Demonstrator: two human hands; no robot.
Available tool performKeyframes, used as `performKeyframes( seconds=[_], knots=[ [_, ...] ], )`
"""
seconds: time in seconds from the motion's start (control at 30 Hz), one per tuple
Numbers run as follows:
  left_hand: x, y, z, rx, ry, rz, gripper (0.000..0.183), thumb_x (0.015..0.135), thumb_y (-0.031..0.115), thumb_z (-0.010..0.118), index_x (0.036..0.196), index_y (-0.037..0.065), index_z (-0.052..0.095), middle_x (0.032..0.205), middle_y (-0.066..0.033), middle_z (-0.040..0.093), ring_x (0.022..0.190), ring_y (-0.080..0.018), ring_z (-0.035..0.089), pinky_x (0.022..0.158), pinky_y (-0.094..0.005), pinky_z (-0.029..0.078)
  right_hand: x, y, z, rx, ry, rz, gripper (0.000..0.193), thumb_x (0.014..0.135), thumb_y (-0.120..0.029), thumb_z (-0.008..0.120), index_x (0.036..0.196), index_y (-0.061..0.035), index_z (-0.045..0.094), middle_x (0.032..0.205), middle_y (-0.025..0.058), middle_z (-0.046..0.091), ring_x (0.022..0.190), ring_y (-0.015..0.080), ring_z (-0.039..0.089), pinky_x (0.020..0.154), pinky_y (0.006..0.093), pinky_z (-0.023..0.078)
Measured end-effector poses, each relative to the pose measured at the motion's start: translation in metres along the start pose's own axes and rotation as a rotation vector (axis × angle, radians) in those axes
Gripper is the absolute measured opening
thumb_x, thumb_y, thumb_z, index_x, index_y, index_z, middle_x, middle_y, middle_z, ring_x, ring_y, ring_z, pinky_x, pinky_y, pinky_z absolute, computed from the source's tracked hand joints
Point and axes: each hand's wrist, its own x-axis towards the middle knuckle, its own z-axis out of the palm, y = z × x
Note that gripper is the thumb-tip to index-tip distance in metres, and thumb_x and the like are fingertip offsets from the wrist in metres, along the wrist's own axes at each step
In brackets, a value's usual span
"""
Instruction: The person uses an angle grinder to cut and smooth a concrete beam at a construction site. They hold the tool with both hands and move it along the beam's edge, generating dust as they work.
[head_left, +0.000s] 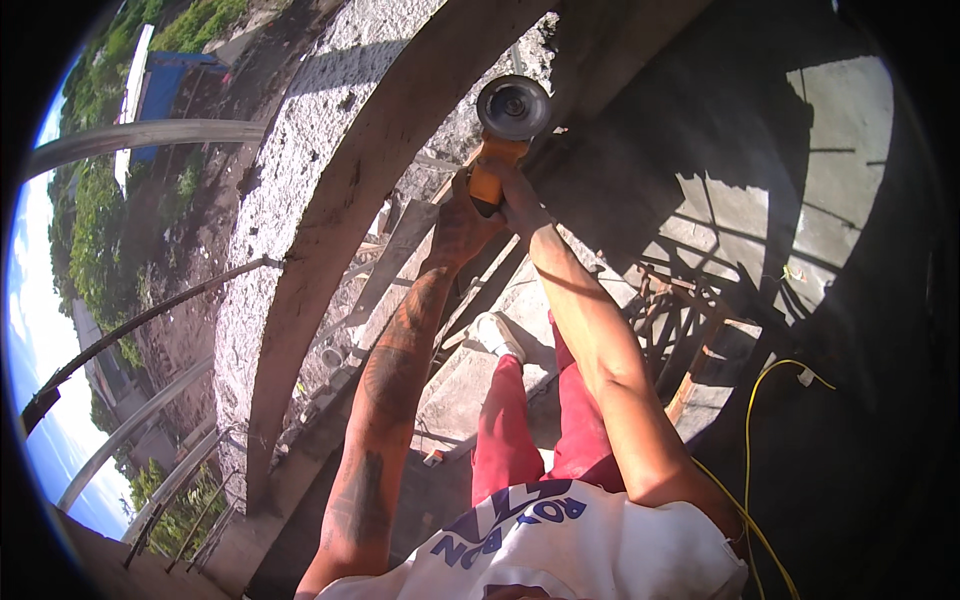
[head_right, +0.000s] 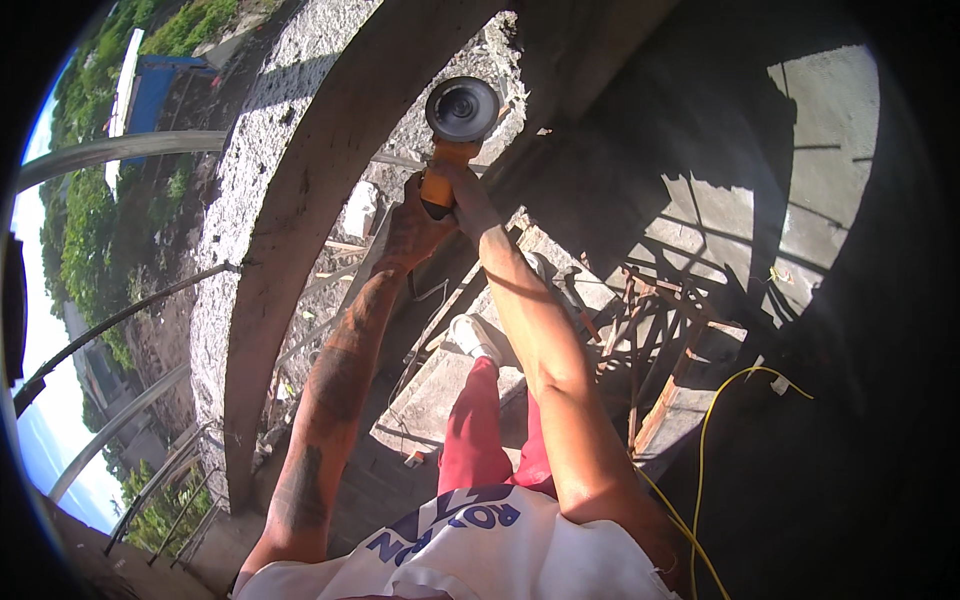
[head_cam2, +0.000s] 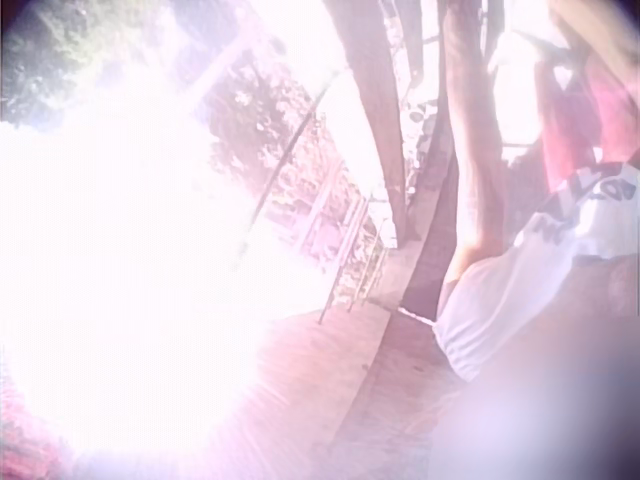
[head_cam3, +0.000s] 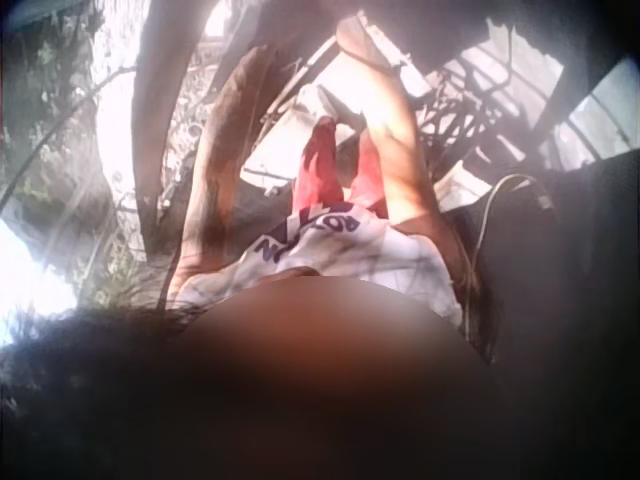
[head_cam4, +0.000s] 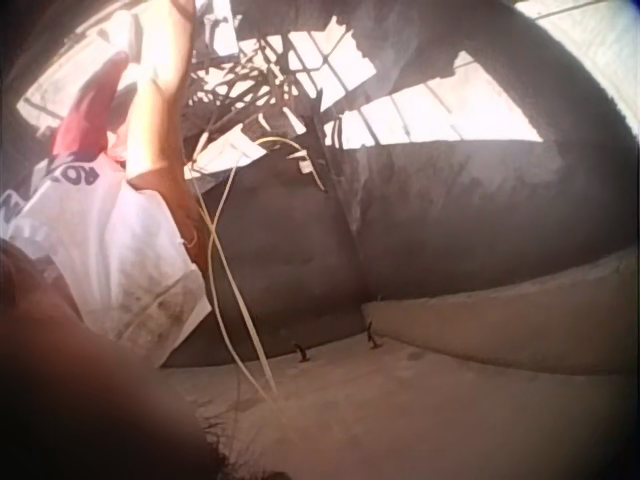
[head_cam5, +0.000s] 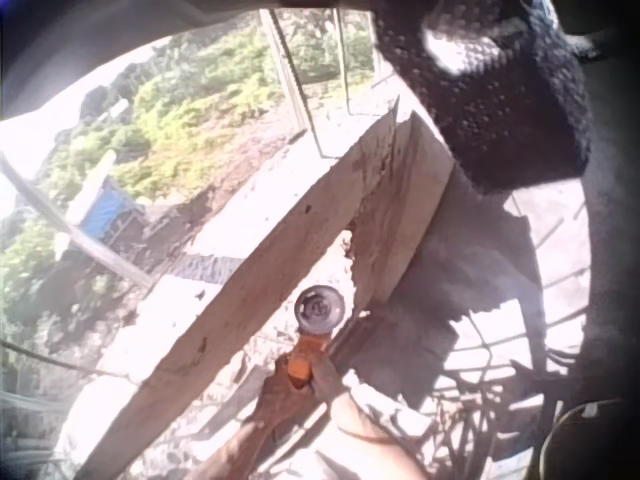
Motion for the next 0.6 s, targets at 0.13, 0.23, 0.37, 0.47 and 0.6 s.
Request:
performKeyframes(
  seconds=[0.13, 0.23, 0.37, 0.47, 0.6],
  knots=[
    [0.011, -0.007, 0.007, 0.012, 0.081, 0.055, 0.095, 0.075, 0.03, 0.08, 0.147, 0.002, 0.025, 0.119, -0.0312, 0.063, 0.11, -0.0461, 0.065, 0.094, -0.0494, 0.055, 0.012, -0.002, -0.003, -0.043, -0.054, -0.018, 0.036, 0.089, -0.025, 0.071, 0.114, -0.0037, 0.056, 0.097, 0.0073, 0.064, 0.086, 0.0161, 0.065, 0.079, 0.0315, 0.054],
    [0.015, -0.011, 0.009, -0.002, 0.087, 0.076, 0.095, 0.075, 0.031, 0.08, 0.147, 0.002, 0.026, 0.119, -0.0308, 0.063, 0.111, -0.0463, 0.064, 0.094, -0.0496, 0.054, 0.019, -0.002, -0.005, -0.037, -0.065, -0.022, 0.034, 0.089, -0.024, 0.071, 0.112, -0.004, 0.056, 0.097, 0.0067, 0.064, 0.085, 0.016, 0.065, 0.078, 0.0311, 0.054],
    [0.02, -0.017, 0.01, -0.007, 0.08, 0.08, 0.097, 0.075, 0.034, 0.081, 0.147, 0.002, 0.025, 0.119, -0.031, 0.063, 0.11, -0.0466, 0.064, 0.093, -0.05, 0.054, 0.024, 0.001, -0.007, -0.009, -0.079, 0.009, 0.032, 0.09, -0.024, 0.07, 0.111, -0.004, 0.057, 0.096, 0.0065, 0.064, 0.084, 0.0159, 0.065, 0.077, 0.0308, 0.054],
    [0.023, -0.02, 0.012, -0.01, 0.082, 0.078, 0.098, 0.075, 0.036, 0.081, 0.147, 0.002, 0.024, 0.118, -0.0315, 0.063, 0.109, -0.0467, 0.065, 0.091, -0.0502, 0.054, 0.027, 0.0, -0.007, -0.028, -0.07, 0.014, 0.031, 0.09, -0.025, 0.069, 0.11, -0.0037, 0.057, 0.095, 0.0066, 0.064, 0.084, 0.0158, 0.065, 0.077, 0.0307, 0.055],
    [0.026, -0.023, 0.011, -0.01, 0.08, 0.066, 0.096, 0.076, 0.039, 0.082, 0.146, 0.004, 0.026, 0.117, -0.0296, 0.064, 0.107, -0.0459, 0.066, 0.09, -0.0495, 0.055, 0.026, -0.002, -0.005, -0.067, -0.032, 0.032, 0.031, 0.091, -0.026, 0.069, 0.109, -0.003, 0.058, 0.093, 0.007, 0.065, 0.083, 0.0159, 0.066, 0.077, 0.0306, 0.055]
  ],
)
